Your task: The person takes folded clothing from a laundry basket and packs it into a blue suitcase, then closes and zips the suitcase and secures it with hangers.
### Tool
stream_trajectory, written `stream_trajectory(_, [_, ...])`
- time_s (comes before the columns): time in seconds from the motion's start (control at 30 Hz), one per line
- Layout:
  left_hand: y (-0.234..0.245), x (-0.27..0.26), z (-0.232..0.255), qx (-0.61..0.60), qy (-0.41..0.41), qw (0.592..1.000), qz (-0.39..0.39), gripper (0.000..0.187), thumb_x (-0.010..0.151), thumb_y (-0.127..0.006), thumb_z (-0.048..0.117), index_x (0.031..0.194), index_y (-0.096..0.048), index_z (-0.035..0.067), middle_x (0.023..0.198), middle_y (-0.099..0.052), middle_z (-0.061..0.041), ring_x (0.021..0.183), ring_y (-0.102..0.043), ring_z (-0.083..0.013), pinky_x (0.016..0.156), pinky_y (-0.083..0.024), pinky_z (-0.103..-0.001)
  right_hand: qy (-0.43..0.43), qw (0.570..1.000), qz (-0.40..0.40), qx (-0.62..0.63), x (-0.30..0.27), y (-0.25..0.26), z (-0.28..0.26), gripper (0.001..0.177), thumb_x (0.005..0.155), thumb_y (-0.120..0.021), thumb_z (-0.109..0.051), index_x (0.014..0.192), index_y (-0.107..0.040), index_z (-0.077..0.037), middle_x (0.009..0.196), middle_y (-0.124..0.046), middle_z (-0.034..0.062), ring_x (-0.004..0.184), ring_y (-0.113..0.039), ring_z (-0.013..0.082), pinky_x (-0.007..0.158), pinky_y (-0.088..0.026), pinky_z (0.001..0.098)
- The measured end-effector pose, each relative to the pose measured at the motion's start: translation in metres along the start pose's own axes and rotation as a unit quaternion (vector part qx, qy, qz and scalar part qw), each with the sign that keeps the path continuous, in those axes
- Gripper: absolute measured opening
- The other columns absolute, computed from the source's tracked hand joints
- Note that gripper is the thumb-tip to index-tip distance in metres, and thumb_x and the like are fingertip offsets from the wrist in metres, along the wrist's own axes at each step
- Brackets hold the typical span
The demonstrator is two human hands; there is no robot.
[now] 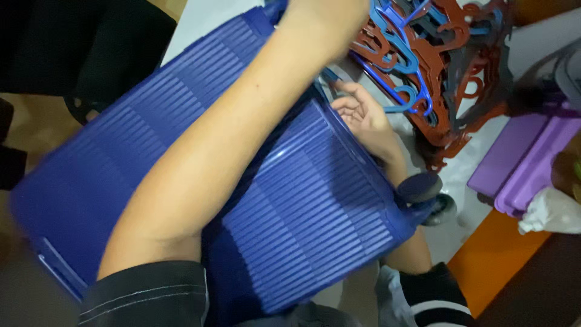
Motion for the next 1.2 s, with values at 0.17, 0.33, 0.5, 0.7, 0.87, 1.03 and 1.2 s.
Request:
stream_trajectory(0.17, [0.02, -0.039, 0.038, 0.078, -0.092, 0.991, -0.054, 0.024, 0.067, -0.08, 0.014, 0.09, -0.08, 0.006, 0.092, -0.076, -0.014, 0.092, -0.074, -0.0308, 0.079, -0.058, -0.043, -0.008, 1.0, -0.028, 0.012, 0.006, -0.003, 0.003, 0.074, 0.09, -0.071, 0.001, 0.154, -0.033, -0.005, 0.12, -0.065, 0.0065, 0.111, -0.065, 0.0144, 0.099, -0.055, 0.0293])
stream_trajectory(0.33, [0.021, -0.039, 0.043, 0.01, 0.03, 0.988, -0.149, 0.025, 0.072, -0.081, 0.02, 0.091, -0.078, 0.005, 0.102, -0.073, -0.02, 0.093, -0.071, -0.0377, 0.075, -0.057, -0.05, 0.07, 0.99, 0.031, -0.12, 0.043, -0.002, 0.026, 0.059, 0.089, -0.069, 0.004, 0.142, -0.044, -0.004, 0.114, -0.067, 0.0086, 0.105, -0.068, 0.0173, 0.094, -0.056, 0.0303])
stream_trajectory(0.5, [0.025, -0.029, 0.05, 0.028, 0.092, 0.959, -0.267, 0.029, 0.072, -0.078, 0.012, 0.101, -0.079, 0.01, 0.107, -0.073, -0.019, 0.1, -0.071, -0.0355, 0.083, -0.057, -0.046, 0.195, 0.93, 0.086, -0.301, 0.058, 0.014, 0.014, 0.045, 0.087, -0.068, 0.008, 0.129, -0.055, -0.003, 0.108, -0.07, 0.0108, 0.099, -0.071, 0.0203, 0.089, -0.057, 0.0314])
stream_trajectory(0.7, [0.022, -0.028, 0.04, 0.055, 0.083, 0.929, -0.357, 0.032, 0.074, -0.077, 0.021, 0.103, -0.079, 0.006, 0.111, -0.071, -0.023, 0.103, -0.07, -0.0377, 0.087, -0.056, -0.047, 0.269, 0.864, 0.108, -0.412, 0.042, 0.014, 0.012, 0.033, 0.085, -0.066, 0.012, 0.115, -0.068, -0.002, 0.101, -0.073, 0.0134, 0.093, -0.074, 0.0239, 0.082, -0.059, 0.0326])
stream_trajectory(0.87, [0.019, -0.027, 0.035, 0.092, 0.036, 0.921, -0.377, 0.035, 0.076, -0.078, 0.022, 0.105, -0.078, 0.003, 0.113, -0.071, -0.025, 0.103, -0.069, -0.039, 0.087, -0.055, -0.048, 0.305, 0.854, 0.111, -0.407, 0.014, 0.007, 0.004, 0.033, 0.079, -0.059, 0.016, 0.104, -0.076, 0.002, 0.092, -0.073, 0.0173, 0.085, -0.075, 0.0287, 0.076, -0.059, 0.0338])
stream_trajectory(1.03, [0.02, -0.03, 0.034, 0.089, 0.087, 0.928, -0.351, 0.031, 0.075, -0.076, 0.011, 0.105, -0.078, 0.001, 0.109, -0.072, -0.027, 0.103, -0.071, -0.0396, 0.085, -0.057, -0.048, 0.194, 0.928, 0.129, -0.29, 0.025, 0.007, 0.008, 0.016, 0.09, -0.07, 0.005, 0.105, -0.071, 0.0, 0.095, -0.077, 0.0127, 0.088, -0.075, 0.0283, 0.078, -0.059, 0.0355])
stream_trajectory(1.2, [0.019, -0.028, 0.034, 0.105, 0.057, 0.931, -0.345, 0.026, 0.079, -0.076, 0.012, 0.102, -0.08, 0.001, 0.11, -0.073, -0.027, 0.103, -0.071, -0.0402, 0.087, -0.057, -0.049, 0.281, 0.853, 0.082, -0.432, 0.032, 0.0, -0.004, 0.028, 0.09, -0.066, 0.01, 0.116, -0.068, 0.002, 0.109, -0.067, 0.0173, 0.097, -0.069, 0.0345, 0.084, -0.056, 0.0383])
Point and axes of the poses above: each hand's wrist, its own x-axis towards the middle knuckle, its own y-axis out of the back of the hand, z = x × y, the point moved 1 cm from there along x, towards the middle knuckle
